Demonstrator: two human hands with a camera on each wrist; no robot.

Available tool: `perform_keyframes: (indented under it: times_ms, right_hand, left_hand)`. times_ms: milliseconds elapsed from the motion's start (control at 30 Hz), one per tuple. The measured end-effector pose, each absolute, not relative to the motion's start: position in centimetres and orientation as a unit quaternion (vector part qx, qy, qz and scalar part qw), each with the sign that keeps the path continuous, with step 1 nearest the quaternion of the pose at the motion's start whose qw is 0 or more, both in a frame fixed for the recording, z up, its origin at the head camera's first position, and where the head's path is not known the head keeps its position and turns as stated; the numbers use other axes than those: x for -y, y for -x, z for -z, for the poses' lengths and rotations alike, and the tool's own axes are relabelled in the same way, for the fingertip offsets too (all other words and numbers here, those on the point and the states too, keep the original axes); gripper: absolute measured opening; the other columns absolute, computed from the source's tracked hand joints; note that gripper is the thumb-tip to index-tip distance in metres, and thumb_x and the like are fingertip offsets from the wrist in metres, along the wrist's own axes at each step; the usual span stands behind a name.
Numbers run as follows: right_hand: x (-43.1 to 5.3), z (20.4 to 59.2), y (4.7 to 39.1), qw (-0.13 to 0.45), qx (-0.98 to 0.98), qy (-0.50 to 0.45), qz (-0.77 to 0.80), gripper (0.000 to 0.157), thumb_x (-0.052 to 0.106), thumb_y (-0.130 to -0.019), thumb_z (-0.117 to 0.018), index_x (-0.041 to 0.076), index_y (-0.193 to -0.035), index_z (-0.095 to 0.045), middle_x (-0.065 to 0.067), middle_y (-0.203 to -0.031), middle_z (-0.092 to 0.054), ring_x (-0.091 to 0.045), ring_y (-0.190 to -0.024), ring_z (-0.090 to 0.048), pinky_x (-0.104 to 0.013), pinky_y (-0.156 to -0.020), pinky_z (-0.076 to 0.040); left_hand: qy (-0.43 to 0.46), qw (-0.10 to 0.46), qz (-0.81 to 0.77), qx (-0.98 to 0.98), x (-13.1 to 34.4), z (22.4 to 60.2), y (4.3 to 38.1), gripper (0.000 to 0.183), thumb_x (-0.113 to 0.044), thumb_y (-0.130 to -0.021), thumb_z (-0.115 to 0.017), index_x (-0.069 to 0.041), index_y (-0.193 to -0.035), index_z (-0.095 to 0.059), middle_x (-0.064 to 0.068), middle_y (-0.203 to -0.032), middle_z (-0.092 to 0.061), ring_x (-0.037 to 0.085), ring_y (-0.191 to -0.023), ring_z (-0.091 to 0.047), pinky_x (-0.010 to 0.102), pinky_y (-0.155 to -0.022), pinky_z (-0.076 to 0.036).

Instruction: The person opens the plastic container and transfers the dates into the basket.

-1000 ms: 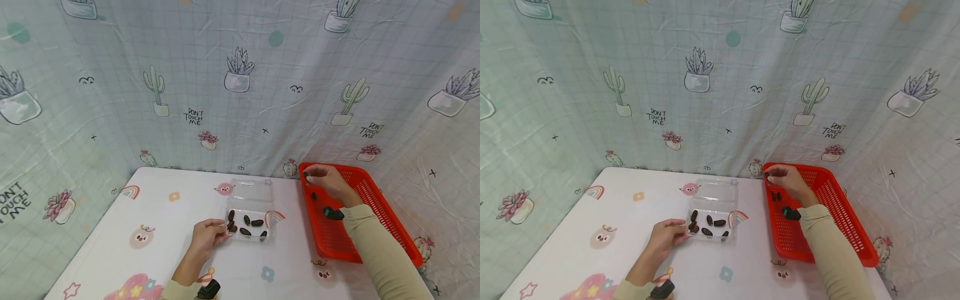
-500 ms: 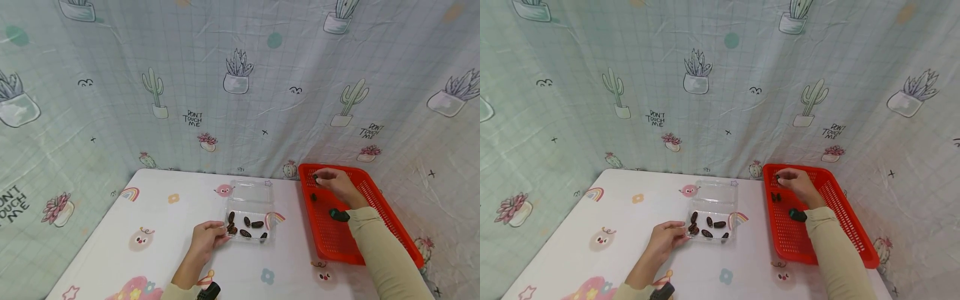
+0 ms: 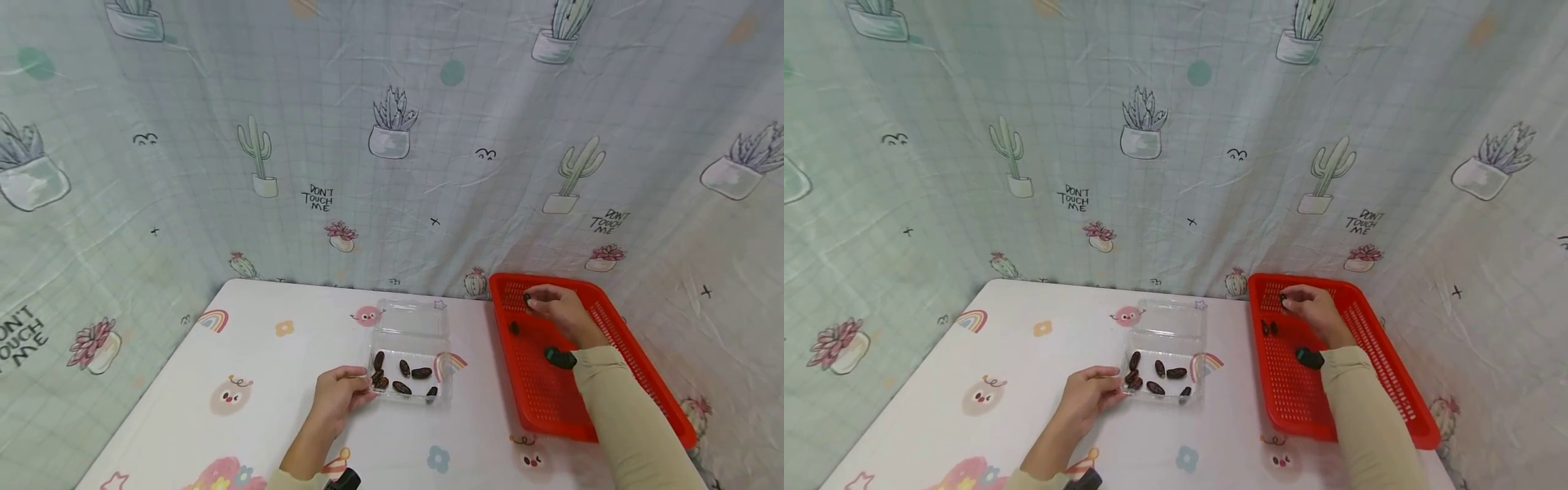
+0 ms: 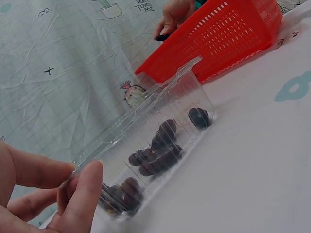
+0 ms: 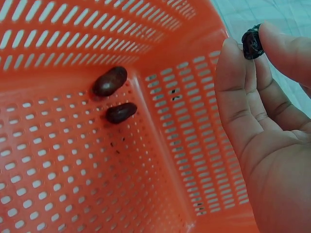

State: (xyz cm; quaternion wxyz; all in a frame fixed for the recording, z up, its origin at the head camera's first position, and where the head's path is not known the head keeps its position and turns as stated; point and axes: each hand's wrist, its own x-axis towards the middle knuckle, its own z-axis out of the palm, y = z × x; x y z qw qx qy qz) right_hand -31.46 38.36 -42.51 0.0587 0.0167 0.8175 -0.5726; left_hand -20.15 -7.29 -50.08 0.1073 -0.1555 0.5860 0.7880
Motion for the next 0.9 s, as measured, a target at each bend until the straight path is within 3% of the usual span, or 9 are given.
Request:
perform_keyframes:
  times_ms: [900]
  right_hand:
    - [-41.1,44.9,31.3,0.051,-0.806,-0.079,0.584,0.044,0.010,-0.105,-0.060,-0.009,-0.144,-0.050,0.018,-0.096,-0.066,0.002,-0.090,-0.068,-0.026,-0.092,-0.065]
  left_hand:
    - [0.150,0.104,-0.787,-0.590,7.2,50.0,20.1,0.032,0.010,-0.090,-0.067,0.020,-0.120,-0.059,0.006,-0.079,-0.063,0.014,-0.069,-0.065,0.029,-0.069,-0.069]
